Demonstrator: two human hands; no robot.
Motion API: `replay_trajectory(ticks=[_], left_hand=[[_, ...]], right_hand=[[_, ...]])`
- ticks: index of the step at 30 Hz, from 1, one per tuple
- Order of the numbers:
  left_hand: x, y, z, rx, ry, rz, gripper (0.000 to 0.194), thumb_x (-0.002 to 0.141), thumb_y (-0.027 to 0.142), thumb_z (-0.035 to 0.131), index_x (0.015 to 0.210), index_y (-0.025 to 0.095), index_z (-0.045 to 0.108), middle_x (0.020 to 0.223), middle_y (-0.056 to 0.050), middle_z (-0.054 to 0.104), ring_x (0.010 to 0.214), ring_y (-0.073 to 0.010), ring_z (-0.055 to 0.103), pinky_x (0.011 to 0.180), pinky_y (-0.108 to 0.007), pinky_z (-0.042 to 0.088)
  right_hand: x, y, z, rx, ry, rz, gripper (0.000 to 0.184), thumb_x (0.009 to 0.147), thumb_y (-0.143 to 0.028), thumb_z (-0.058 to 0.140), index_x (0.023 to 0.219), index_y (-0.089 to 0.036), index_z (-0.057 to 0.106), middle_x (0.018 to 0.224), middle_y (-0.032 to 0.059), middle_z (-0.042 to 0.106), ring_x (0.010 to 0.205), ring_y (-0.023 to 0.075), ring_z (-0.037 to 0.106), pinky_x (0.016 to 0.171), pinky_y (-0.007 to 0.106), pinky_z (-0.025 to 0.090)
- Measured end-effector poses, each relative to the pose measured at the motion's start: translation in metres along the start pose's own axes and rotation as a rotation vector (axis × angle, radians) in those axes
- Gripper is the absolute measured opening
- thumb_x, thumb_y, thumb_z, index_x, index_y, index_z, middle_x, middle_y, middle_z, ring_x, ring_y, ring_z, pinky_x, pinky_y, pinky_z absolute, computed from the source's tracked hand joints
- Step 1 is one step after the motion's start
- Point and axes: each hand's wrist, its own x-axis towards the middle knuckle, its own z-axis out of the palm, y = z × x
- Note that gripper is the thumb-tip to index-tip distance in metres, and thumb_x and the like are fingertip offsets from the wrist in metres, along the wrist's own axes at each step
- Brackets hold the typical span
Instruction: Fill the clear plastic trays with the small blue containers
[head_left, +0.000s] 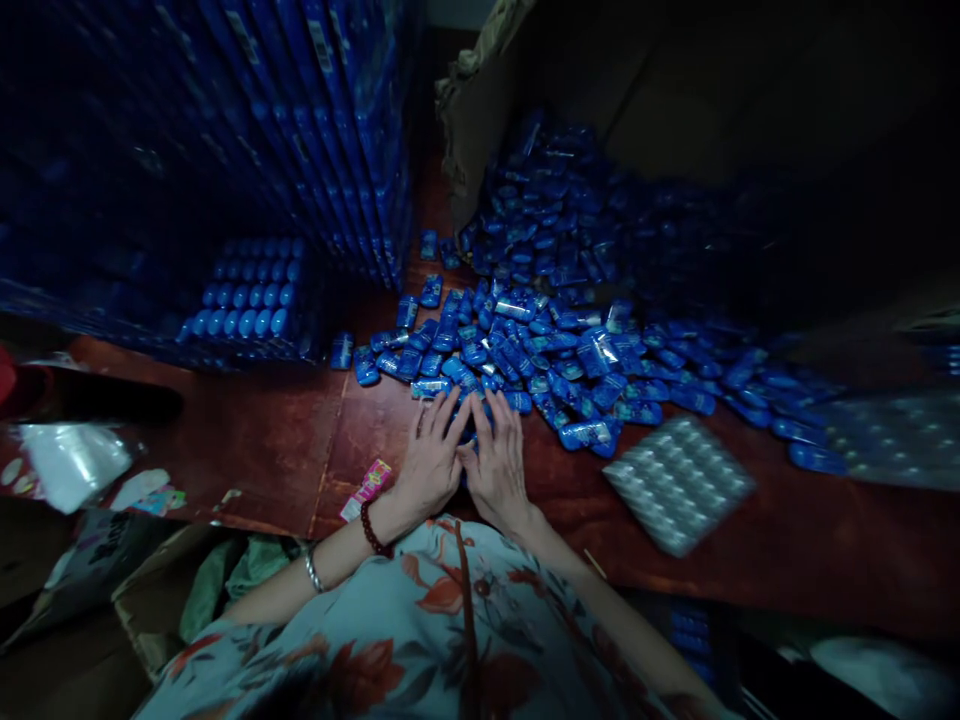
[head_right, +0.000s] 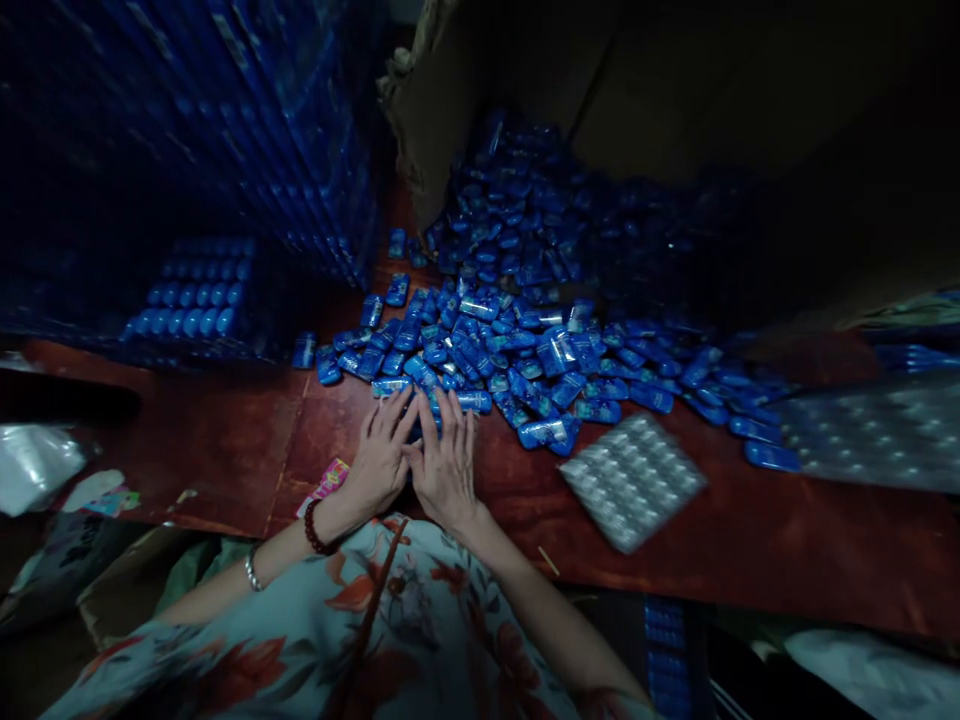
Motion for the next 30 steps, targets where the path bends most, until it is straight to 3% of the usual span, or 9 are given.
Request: replay_trajectory(ticks=[5,10,13,16,20,22,25,27,30], left_hand=[[0.003,-0.006,0.014,-0.112,-0.047,0.002,0.051,0.094,0.029,0.028,0.142,0.015,0.023,0.148,-0.014,0.025,0.138,-0.0238,0.018,0.109,-0.046,0.021],[-0.002,-0.006,0.021,-0.145,0.053,0.01,0.045,0.093,0.025,0.026,0.136,0.015,0.036,0.137,-0.015,0.041,0.13,-0.024,0.033,0.107,-0.047,0.026],[-0.007,-0.002,0.016,-0.158,0.039,-0.019,0.045,0.094,0.026,0.028,0.138,0.019,0.033,0.141,-0.012,0.037,0.131,-0.024,0.03,0.108,-0.05,0.022],[-0.011,-0.009,0.007,-0.259,0.062,-0.067,0.045,0.095,0.026,0.031,0.14,0.023,0.029,0.142,-0.01,0.035,0.132,-0.0213,0.03,0.109,-0.048,0.024],[0.003,-0.042,-0.006,-0.343,0.245,-0.115,0.036,0.093,0.017,0.031,0.125,0.019,0.048,0.12,-0.009,0.054,0.112,-0.0175,0.049,0.098,-0.038,0.04],[0.02,-0.059,-0.013,-0.229,0.181,-0.055,0.035,0.089,0.011,0.033,0.116,0.018,0.055,0.111,-0.008,0.058,0.103,-0.0187,0.051,0.092,-0.038,0.043],[0.044,-0.074,-0.024,0.043,-0.052,0.049,0.04,0.086,0.006,0.036,0.12,0.017,0.055,0.112,-0.009,0.058,0.098,-0.0224,0.048,0.085,-0.039,0.043],[0.052,-0.078,-0.029,0.183,-0.15,0.08,0.043,0.086,0.006,0.036,0.124,0.018,0.052,0.111,-0.009,0.059,0.096,-0.0239,0.047,0.082,-0.039,0.043],[0.045,-0.084,-0.033,0.271,-0.169,0.066,0.04,0.089,0.013,0.039,0.127,0.02,0.05,0.108,-0.01,0.058,0.093,-0.0241,0.047,0.079,-0.038,0.042]], right_hand=[[0.003,0.001,0.011,0.06,-0.077,-0.041,0.058,0.094,-0.041,0.024,0.146,-0.017,0.016,0.147,0.0121,0.029,0.139,0.0272,0.012,0.108,0.052,0.023],[0.005,0.003,0.007,0.102,-0.072,-0.057,0.055,0.094,-0.04,0.026,0.145,-0.019,0.019,0.142,0.0113,0.037,0.135,0.0236,0.023,0.107,0.047,0.028],[0.008,0.007,0.002,0.153,-0.059,-0.062,0.054,0.094,-0.039,0.028,0.145,-0.02,0.021,0.14,0.0107,0.041,0.133,0.0231,0.029,0.108,0.05,0.024],[0.011,0.023,-0.008,0.266,0.036,0.027,0.044,0.094,-0.03,0.031,0.135,-0.02,0.04,0.129,0.009,0.052,0.121,0.0203,0.043,0.102,0.044,0.033],[0.017,0.062,-0.02,0.182,0.037,0.08,0.037,0.086,-0.011,0.035,0.109,-0.02,0.063,0.104,0.0069,0.063,0.1,0.0203,0.05,0.088,0.038,0.043],[0.021,0.079,-0.023,0.015,-0.099,0.037,0.042,0.082,-0.006,0.036,0.111,-0.019,0.062,0.109,0.0085,0.061,0.098,0.0226,0.048,0.083,0.039,0.043],[0.026,0.092,-0.025,-0.229,-0.27,-0.025,0.05,0.08,-0.004,0.039,0.124,-0.023,0.054,0.119,0.0105,0.054,0.097,0.0247,0.046,0.075,0.038,0.042],[0.027,0.094,-0.027,-0.332,-0.316,-0.046,0.052,0.081,-0.006,0.04,0.128,-0.025,0.051,0.117,0.0103,0.054,0.095,0.0248,0.046,0.072,0.037,0.041],[0.022,0.095,-0.029,-0.401,-0.304,-0.039,0.045,0.085,-0.011,0.04,0.126,-0.025,0.051,0.11,0.0107,0.056,0.092,0.0247,0.046,0.07,0.036,0.038]])
